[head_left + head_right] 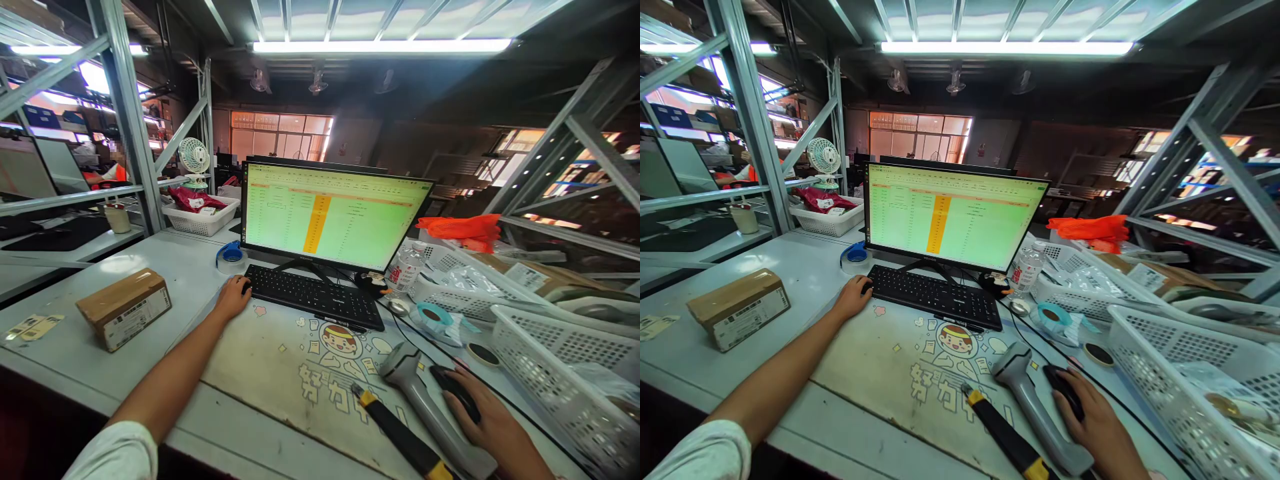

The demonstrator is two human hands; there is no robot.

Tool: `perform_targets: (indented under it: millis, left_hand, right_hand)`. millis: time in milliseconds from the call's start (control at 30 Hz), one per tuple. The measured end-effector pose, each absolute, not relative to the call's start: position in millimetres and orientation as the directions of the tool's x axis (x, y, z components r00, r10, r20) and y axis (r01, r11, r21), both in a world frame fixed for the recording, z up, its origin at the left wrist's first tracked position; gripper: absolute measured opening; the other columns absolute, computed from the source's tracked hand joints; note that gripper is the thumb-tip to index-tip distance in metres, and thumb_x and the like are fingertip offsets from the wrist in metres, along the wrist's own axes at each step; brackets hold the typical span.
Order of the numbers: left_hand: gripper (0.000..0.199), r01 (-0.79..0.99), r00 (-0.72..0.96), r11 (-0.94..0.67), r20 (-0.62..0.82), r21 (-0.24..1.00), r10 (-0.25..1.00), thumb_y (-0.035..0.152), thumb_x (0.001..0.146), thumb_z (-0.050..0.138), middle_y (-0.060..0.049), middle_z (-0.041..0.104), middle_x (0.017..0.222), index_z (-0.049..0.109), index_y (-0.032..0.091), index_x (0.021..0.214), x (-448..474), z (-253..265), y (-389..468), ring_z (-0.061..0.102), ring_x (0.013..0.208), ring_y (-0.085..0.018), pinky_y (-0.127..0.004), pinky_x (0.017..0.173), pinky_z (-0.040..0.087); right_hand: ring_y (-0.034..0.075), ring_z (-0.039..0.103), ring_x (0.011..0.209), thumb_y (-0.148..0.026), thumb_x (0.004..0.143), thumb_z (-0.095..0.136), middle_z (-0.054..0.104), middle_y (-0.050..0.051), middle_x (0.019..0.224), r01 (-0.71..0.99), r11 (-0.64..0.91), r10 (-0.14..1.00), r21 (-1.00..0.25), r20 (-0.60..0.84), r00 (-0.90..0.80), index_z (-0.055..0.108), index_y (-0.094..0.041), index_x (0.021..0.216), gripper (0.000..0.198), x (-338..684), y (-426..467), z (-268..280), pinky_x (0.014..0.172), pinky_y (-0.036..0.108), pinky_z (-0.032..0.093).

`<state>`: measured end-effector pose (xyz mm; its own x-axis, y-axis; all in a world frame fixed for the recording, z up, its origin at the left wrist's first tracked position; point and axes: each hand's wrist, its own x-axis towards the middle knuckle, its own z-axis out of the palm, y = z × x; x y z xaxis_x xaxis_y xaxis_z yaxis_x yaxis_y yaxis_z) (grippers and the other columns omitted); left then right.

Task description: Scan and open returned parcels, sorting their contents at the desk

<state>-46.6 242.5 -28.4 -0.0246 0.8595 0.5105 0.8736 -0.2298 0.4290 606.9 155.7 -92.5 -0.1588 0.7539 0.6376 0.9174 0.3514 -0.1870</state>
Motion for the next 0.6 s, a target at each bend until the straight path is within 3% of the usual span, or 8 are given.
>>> perform_targets:
  millis: [233,600]
  left_hand:
    - [0.029,0.878,-0.016,-0.234,0.514,0.418,0.858,0.031,0.098,0.055,-0.012,0.066,0.13,0.068,0.02,0.121,-47.5,-26.9,240.1,0.064,0.118,-0.031,-0.047,0.106,0.053]
    - [0.036,0.88,0.011,-0.267,0.545,0.393,0.838,0.038,0.095,0.051,-0.016,0.066,0.128,0.068,0.018,0.12,-56.3,-34.3,250.3,0.063,0.119,-0.035,-0.052,0.109,0.051]
  right_hand:
    - [0.039,0.066,0.128,-0.055,0.094,0.05,0.067,0.018,0.138,0.93,0.321,0.773,-0.179,0.617,-0.148,0.066,-0.02,0.129,0.051,603.0,151.2,-89.3,0.112,0.058,0.053]
    - [0.036,0.067,0.122,-0.045,0.093,0.046,0.067,0.019,0.136,0.974,0.021,0.845,-0.227,0.525,0.104,0.062,-0.016,0.131,0.051,556.8,115.7,-50.3,0.106,0.053,0.056]
